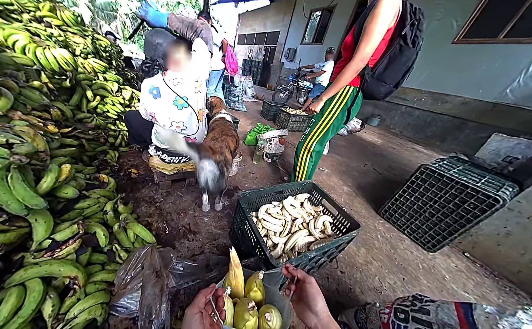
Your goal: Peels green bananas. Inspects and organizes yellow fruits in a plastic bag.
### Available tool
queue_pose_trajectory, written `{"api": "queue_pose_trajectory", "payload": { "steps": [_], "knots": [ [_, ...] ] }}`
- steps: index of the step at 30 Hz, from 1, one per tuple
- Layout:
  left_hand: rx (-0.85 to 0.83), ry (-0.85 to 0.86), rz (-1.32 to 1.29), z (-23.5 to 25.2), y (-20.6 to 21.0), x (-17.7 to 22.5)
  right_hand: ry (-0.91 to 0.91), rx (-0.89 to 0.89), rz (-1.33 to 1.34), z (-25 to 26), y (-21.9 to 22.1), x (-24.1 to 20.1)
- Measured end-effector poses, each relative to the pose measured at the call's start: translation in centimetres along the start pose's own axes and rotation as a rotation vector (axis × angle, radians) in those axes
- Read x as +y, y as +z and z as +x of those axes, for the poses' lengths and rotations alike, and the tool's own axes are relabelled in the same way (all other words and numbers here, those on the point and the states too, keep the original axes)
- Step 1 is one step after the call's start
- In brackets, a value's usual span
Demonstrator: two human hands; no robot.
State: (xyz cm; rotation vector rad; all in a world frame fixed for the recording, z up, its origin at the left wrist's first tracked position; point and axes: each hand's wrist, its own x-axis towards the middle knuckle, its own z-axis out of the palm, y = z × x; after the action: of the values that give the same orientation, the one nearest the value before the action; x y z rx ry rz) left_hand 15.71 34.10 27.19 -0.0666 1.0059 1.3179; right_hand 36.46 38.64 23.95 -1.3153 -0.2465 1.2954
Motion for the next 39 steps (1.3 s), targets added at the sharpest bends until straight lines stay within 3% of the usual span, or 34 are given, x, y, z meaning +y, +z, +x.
{"api": "queue_pose_trajectory", "payload": {
  "steps": [39],
  "knots": [
    [0.02, -0.01, -0.012, 0.06, 0.27, -0.04, -0.012, -0.004, -0.062, -0.05, 0.43, 0.4]
  ]
}}
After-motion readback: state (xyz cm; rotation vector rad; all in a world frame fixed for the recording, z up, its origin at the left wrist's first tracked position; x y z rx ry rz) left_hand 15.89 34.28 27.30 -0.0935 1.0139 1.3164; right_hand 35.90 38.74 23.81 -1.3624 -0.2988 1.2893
